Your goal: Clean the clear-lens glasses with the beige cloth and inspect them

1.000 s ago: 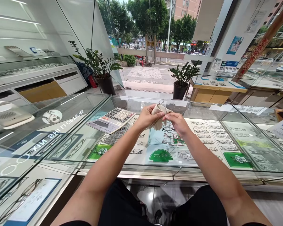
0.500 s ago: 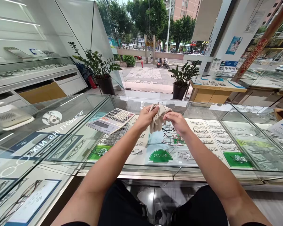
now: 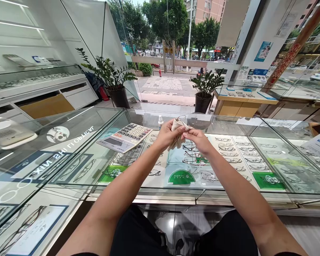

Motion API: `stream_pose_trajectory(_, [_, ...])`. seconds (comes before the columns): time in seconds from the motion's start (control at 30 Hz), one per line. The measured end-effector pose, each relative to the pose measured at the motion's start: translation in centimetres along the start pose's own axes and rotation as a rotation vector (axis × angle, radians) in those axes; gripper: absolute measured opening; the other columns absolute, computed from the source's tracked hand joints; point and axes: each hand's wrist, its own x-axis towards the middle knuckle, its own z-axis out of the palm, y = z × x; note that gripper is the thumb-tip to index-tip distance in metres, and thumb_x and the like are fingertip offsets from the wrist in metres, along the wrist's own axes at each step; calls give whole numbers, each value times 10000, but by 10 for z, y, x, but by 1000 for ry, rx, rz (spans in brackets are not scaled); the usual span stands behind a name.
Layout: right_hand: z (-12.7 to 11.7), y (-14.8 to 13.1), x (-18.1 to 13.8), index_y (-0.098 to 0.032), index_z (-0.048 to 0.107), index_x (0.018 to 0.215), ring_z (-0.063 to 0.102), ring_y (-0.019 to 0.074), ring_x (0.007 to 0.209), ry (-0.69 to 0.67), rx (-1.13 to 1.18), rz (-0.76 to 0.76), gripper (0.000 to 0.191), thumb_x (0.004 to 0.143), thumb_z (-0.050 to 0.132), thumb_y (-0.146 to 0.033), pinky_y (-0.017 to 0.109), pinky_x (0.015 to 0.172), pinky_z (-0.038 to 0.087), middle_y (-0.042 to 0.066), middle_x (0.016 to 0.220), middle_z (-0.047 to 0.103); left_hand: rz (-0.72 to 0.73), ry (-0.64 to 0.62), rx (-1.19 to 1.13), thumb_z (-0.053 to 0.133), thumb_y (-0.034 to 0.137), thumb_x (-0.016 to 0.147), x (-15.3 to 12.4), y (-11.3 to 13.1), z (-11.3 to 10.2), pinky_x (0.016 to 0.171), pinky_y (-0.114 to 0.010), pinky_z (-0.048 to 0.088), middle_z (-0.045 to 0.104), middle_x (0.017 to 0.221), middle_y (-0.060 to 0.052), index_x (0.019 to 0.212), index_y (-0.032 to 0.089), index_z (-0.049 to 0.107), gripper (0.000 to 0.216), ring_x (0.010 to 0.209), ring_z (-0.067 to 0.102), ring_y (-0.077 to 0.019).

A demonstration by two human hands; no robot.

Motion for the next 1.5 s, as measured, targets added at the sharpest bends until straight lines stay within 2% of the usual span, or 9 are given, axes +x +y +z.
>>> stream_pose_trajectory(0.23, [6, -2, -2, -227, 806, 682, 622, 262, 958, -31, -39, -23, 574, 786, 909, -783, 423, 969, 521, 80, 940, 693, 22, 72, 69, 895, 827, 796, -1, -5, 5, 498, -261, 410, 608, 529, 22, 835, 211, 606, 682, 464, 520, -125])
stream_pose_trajectory(0.33, [7, -1, -2, -227, 805, 672, 628, 264, 957, -28, -31, -11, 551, 782, 915, -755, 421, 947, 522, 82, 968, 697, 44, 90, 72, 846, 848, 840, 0, -5, 3, 493, -263, 400, 585, 504, 15, 771, 206, 607, 688, 458, 510, -124])
stream_pose_trajectory(0.43, [4, 1, -1, -229, 822, 691, 626, 259, 949, 1, -9, 10, 475, 782, 913, -686, 424, 972, 505, 71, 934, 718, 21, 36, 45, 846, 845, 843, 2, -2, -1, 521, -275, 440, 624, 544, -10, 763, 193, 640, 688, 500, 564, -145])
stream_pose_trajectory(0.6, [-6, 4, 3, -226, 837, 715, 612, 249, 949, 64, 58, 43, 362, 767, 886, -580, 412, 998, 461, 60, 865, 737, -57, -37, -11, 969, 752, 759, 5, 5, -14, 615, -277, 510, 690, 683, -25, 841, 164, 703, 650, 610, 612, -149])
stream_pose_trajectory(0.8, [-7, 0, 4, -223, 821, 689, 600, 246, 959, 85, 165, 88, 345, 713, 908, -556, 384, 957, 465, 59, 847, 714, -106, -105, -21, 1064, 547, 721, 3, 11, -19, 701, -245, 531, 754, 873, -43, 1024, 139, 753, 595, 743, 666, -147])
stream_pose_trajectory(1.0, [-6, 2, 3, -231, 811, 692, 608, 259, 967, 42, 170, 90, 380, 717, 928, -592, 403, 981, 477, 53, 814, 685, -54, -125, -19, 1089, 457, 684, 2, 8, -11, 708, -258, 545, 767, 822, -44, 1034, 158, 742, 577, 741, 695, -171])
stream_pose_trajectory(1.27, [1, 1, 0, -221, 830, 717, 626, 246, 938, -58, 62, -5, 445, 796, 919, -650, 420, 1019, 484, 55, 890, 718, -7, 36, 57, 955, 771, 761, -1, 1, -1, 515, -268, 449, 654, 566, -8, 833, 191, 668, 651, 499, 587, -154])
stream_pose_trajectory(1.4, [0, 1, 0, -227, 827, 719, 616, 250, 938, -17, 42, -5, 444, 801, 904, -656, 421, 1012, 480, 60, 884, 718, -3, 97, 128, 821, 884, 832, 1, -2, -3, 527, -282, 452, 664, 596, -32, 765, 183, 689, 717, 531, 596, -158])
stream_pose_trajectory(1.5, [-2, 2, 1, -232, 826, 723, 606, 257, 942, 45, 53, 4, 413, 791, 892, -634, 422, 1000, 473, 57, 846, 702, -4, 148, 114, 848, 927, 749, 5, -4, -7, 556, -284, 468, 670, 641, -31, 741, 179, 689, 765, 573, 590, -154])
